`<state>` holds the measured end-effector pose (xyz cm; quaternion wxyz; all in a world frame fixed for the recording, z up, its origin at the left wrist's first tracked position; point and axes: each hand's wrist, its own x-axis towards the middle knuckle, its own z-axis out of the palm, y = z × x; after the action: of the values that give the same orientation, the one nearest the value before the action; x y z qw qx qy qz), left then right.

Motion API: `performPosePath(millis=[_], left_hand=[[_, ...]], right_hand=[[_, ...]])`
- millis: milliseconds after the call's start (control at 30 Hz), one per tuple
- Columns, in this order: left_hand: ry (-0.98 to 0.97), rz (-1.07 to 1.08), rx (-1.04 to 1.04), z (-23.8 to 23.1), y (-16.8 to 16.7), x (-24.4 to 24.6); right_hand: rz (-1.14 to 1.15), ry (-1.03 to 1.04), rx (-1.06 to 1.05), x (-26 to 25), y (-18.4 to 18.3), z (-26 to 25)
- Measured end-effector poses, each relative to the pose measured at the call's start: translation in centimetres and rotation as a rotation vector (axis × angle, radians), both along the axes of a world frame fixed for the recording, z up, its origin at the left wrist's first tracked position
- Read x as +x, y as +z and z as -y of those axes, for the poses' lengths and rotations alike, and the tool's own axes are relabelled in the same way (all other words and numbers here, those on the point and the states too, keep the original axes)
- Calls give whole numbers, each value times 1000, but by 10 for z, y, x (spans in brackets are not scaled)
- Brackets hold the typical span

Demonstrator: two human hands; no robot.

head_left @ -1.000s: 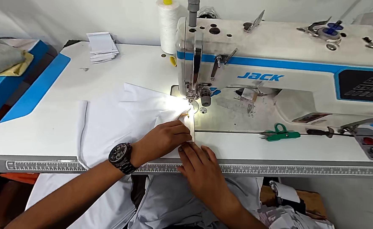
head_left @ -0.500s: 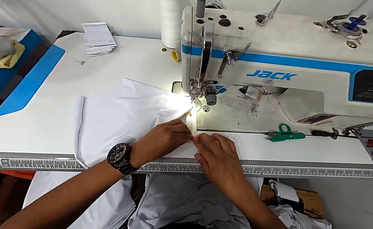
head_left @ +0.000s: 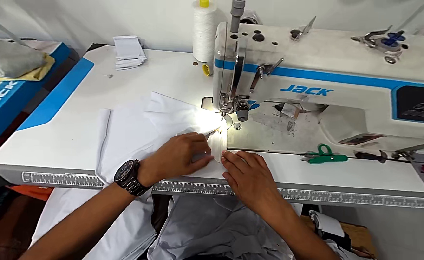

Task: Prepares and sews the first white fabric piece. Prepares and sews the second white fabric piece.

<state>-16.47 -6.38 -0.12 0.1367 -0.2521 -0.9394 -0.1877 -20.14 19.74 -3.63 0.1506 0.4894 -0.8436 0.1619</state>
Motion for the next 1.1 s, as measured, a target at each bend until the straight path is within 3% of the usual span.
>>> performPosePath(millis=[133,200,300,500,700,800,900,1100], left_hand=[[542,48,-11,-20,10,-12],[629,114,-9,-15,9,-16],[604,188,58,-10,21,-13],[529,98,21,-21,40,-8],[140,-57,0,-47,10,-5],[190,30,143,-52,-5,-1],[290,-13,135,-50,-13,2],[26,-194,-29,-33,-20,3]], right_hand=[[8,52,11,-5,5,6],[10,73,16,-9,7,7],[51,95,1,-13,6,6],[93,112,37,-18,6,6],[66,102,10,-16,3,5],[65,86,4,-14,2,4],[53,55,23,-9,2,4],[59,-80,9,3,-1,1]])
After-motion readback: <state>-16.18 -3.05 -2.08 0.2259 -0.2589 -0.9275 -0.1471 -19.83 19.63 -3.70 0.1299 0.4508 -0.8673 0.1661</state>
